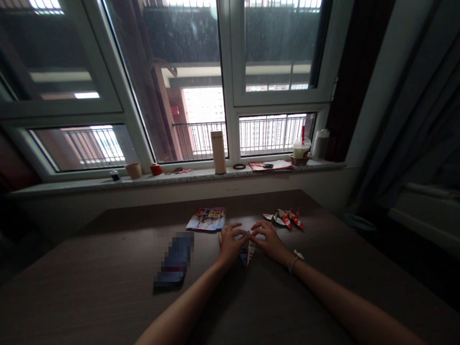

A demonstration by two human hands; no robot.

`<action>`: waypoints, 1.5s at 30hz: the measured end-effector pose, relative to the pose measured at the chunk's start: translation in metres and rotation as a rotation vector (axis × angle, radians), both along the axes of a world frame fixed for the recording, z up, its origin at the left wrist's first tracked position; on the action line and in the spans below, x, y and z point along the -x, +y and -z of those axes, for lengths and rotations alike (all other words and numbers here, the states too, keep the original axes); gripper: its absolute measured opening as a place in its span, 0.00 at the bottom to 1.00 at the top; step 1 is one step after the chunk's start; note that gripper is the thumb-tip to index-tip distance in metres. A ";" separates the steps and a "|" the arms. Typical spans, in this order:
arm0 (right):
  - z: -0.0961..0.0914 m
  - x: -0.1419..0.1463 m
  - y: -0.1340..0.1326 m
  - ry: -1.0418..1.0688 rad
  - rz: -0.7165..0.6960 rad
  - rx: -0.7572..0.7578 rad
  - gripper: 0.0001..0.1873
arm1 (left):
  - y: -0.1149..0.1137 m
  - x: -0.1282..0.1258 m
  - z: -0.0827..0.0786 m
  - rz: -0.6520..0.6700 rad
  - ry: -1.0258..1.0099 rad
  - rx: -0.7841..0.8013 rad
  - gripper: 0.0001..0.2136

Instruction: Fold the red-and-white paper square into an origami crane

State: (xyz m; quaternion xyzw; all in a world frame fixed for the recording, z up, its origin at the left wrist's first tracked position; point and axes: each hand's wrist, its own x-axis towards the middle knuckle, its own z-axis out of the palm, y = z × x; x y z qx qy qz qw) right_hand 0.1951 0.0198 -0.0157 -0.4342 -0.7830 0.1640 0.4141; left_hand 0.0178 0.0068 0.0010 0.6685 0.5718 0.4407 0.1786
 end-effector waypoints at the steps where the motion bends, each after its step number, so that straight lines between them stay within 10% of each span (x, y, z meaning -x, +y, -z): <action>1: 0.001 0.000 0.000 -0.005 0.000 -0.003 0.08 | 0.001 0.000 0.001 0.005 -0.001 -0.015 0.02; 45: -0.002 -0.002 -0.007 -0.088 -0.036 0.048 0.11 | 0.003 0.006 0.004 -0.030 -0.205 -0.027 0.03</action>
